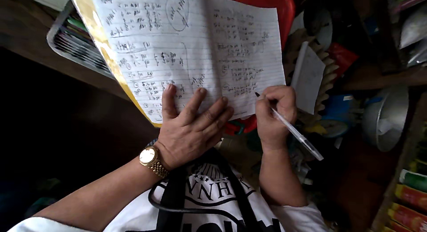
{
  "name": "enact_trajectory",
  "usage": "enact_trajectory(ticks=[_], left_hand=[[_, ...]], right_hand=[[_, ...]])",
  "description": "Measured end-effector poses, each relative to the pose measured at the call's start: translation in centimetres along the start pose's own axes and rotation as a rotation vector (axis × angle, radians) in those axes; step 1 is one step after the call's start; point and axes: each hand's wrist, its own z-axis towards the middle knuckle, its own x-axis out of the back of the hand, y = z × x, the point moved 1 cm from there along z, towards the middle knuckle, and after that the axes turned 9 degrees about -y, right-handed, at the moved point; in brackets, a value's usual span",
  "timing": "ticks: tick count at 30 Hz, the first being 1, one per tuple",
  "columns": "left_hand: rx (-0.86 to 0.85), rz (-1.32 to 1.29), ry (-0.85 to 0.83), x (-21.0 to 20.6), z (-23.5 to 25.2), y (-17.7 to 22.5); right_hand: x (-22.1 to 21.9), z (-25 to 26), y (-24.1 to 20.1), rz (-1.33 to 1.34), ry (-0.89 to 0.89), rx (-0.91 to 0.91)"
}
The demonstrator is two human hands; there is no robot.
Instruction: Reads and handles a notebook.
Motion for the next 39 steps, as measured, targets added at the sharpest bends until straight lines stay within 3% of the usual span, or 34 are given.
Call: enact_trajectory(ticks=[9,39], left_hand=[[-0.003,0.007,-0.002,-0.1,-0.1,-0.1],[0.018,0.025,-0.033,-0.1,0.1,0.1]], right_hand=[[-0.2,0.1,0.7,-0.142,-0.009,-0.008],[0.3,0.5,0.9,-0.151,-0.035,-0.018]])
